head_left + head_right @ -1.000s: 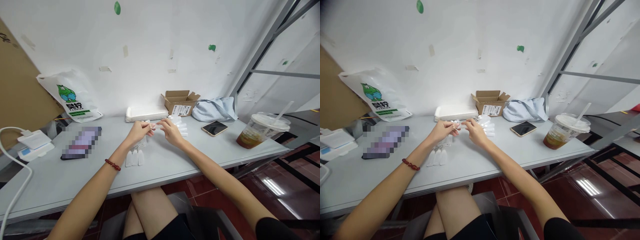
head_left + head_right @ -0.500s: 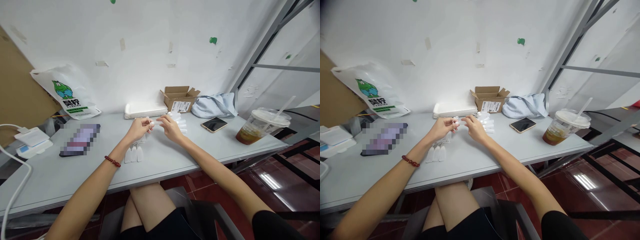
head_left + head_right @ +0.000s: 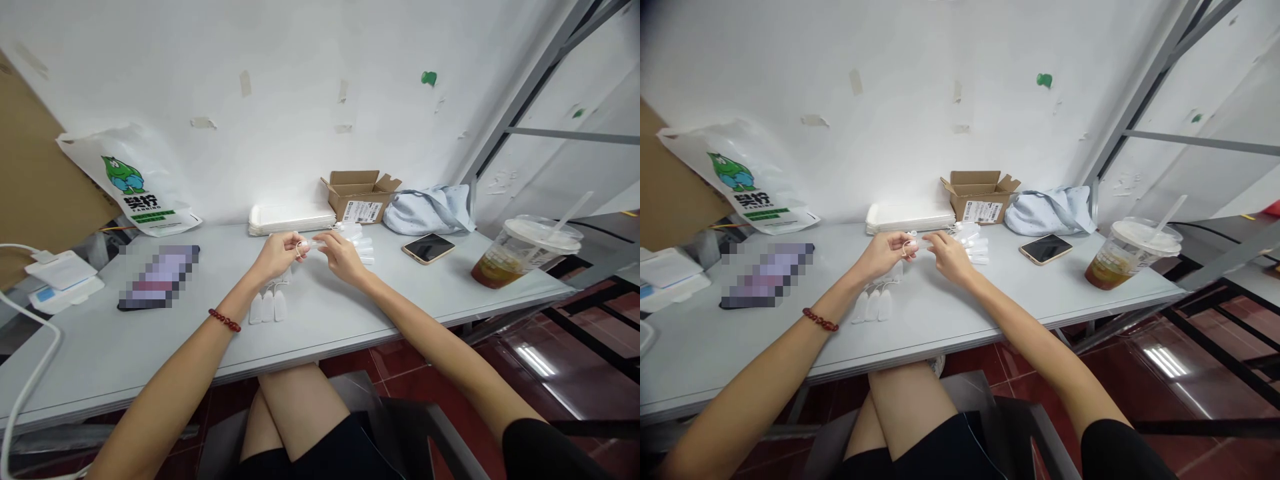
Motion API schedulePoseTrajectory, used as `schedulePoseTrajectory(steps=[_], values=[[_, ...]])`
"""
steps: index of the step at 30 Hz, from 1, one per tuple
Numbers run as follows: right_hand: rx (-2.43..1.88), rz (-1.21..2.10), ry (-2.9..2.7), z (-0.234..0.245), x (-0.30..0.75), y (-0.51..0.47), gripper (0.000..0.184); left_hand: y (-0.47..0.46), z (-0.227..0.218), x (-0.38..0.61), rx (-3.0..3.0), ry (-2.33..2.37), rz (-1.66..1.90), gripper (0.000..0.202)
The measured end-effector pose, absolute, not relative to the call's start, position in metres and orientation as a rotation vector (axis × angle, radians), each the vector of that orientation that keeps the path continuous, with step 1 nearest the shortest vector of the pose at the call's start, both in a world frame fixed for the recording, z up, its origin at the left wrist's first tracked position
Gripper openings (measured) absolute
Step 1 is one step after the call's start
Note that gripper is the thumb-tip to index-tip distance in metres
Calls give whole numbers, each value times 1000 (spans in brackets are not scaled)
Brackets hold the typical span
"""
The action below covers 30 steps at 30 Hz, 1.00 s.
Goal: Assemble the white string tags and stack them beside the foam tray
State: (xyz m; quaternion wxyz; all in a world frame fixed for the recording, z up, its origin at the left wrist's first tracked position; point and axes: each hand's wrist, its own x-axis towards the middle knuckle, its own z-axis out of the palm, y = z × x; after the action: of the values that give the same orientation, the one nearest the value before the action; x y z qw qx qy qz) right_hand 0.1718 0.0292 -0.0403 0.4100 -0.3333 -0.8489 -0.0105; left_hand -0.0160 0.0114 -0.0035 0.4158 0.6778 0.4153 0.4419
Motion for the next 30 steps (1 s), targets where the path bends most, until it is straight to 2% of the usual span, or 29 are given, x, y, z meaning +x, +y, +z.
schedulePoseTrajectory(steps=[3, 8, 17, 25, 30], values=[[-866, -35, -2119, -40, 171, 29, 29, 10, -3, -17, 1694, 1043, 1073, 35], [-851, -48, -2102, -39, 169, 27, 28, 11, -5, -16, 1556, 1109, 974, 45], [-854, -87, -2116, -40, 172, 32, 28, 11, -5, -14, 1619, 980, 1049, 38], [-893, -58, -2126, -37, 170, 29, 27, 10, -3, -15, 1622, 1095, 1090, 44], [-882, -74, -2115, -38, 169, 29, 27, 10, 0, -16, 1567, 1179, 1087, 40]])
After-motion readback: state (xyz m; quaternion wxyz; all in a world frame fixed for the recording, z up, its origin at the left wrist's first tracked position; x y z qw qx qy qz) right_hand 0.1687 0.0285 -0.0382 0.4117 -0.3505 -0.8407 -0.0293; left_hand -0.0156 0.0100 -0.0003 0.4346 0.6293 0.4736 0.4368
